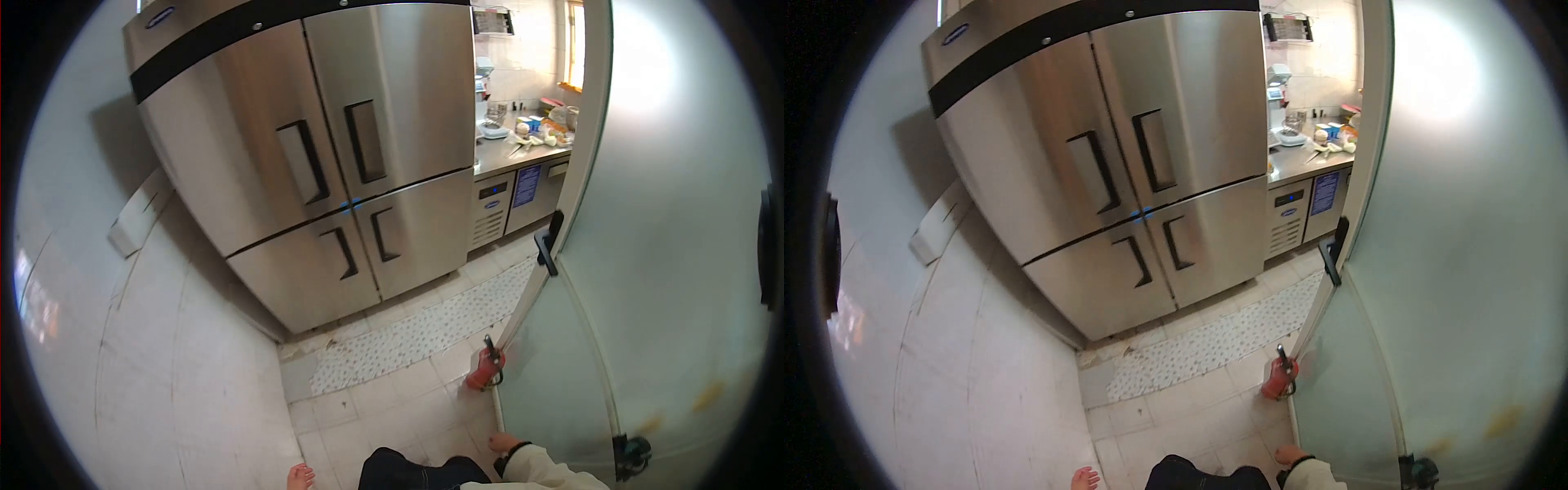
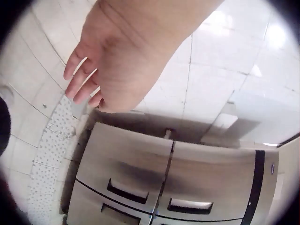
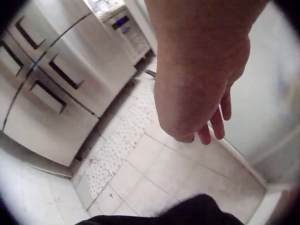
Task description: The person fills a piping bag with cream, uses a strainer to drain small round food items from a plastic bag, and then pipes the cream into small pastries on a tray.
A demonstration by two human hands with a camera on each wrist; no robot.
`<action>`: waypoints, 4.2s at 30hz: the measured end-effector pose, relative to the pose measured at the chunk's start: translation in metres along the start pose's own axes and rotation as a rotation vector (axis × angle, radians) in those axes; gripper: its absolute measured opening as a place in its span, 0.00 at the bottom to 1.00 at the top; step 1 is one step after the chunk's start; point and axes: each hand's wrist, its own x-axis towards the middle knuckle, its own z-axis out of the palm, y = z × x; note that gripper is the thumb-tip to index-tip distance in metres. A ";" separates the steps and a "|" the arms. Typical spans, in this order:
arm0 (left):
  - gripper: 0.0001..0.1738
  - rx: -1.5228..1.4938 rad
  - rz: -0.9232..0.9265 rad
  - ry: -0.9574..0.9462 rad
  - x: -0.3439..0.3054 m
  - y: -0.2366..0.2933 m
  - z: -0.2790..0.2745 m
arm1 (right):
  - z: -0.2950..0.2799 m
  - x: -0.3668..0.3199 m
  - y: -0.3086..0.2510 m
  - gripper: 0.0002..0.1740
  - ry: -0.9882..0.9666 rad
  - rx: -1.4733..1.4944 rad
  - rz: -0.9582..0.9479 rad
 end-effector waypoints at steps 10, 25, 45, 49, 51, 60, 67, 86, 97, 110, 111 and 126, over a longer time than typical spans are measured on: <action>0.22 0.110 0.217 -0.334 0.272 0.242 0.155 | -0.192 0.126 -0.075 0.15 0.749 0.523 0.017; 0.17 0.558 0.292 -1.179 0.364 0.532 0.634 | -0.226 0.236 0.011 0.18 1.137 0.285 0.286; 0.15 0.587 0.189 -1.364 0.383 0.650 1.129 | -0.476 0.260 0.270 0.16 0.841 0.347 0.451; 0.15 0.563 0.204 -1.425 0.372 0.669 1.225 | -0.529 0.264 0.327 0.16 0.788 0.344 0.446; 0.16 0.571 0.311 -1.468 0.366 0.676 1.261 | -0.534 0.272 0.339 0.16 0.738 0.365 0.418; 0.17 0.614 0.358 -1.350 0.383 0.700 1.328 | -0.570 0.289 0.492 0.15 0.522 0.306 0.212; 0.15 0.282 0.128 -0.853 0.382 0.733 1.327 | -0.542 0.282 0.724 0.14 0.346 0.162 0.017; 0.15 0.203 0.180 -0.843 0.409 0.757 1.504 | -0.930 0.319 0.801 0.12 0.352 0.875 0.424; 0.14 0.498 0.121 -1.044 0.407 0.769 1.567 | -0.964 0.294 0.836 0.11 0.537 1.141 0.535; 0.15 0.108 0.156 -0.763 0.393 0.750 1.549 | -1.158 0.388 0.933 0.13 0.488 0.935 0.216; 0.15 0.107 0.208 -0.719 0.385 0.752 1.540 | -1.168 0.396 0.938 0.14 0.482 0.920 0.209; 0.11 0.458 0.001 -0.405 0.360 0.633 1.429 | -1.213 0.475 0.862 0.16 0.222 0.413 -0.071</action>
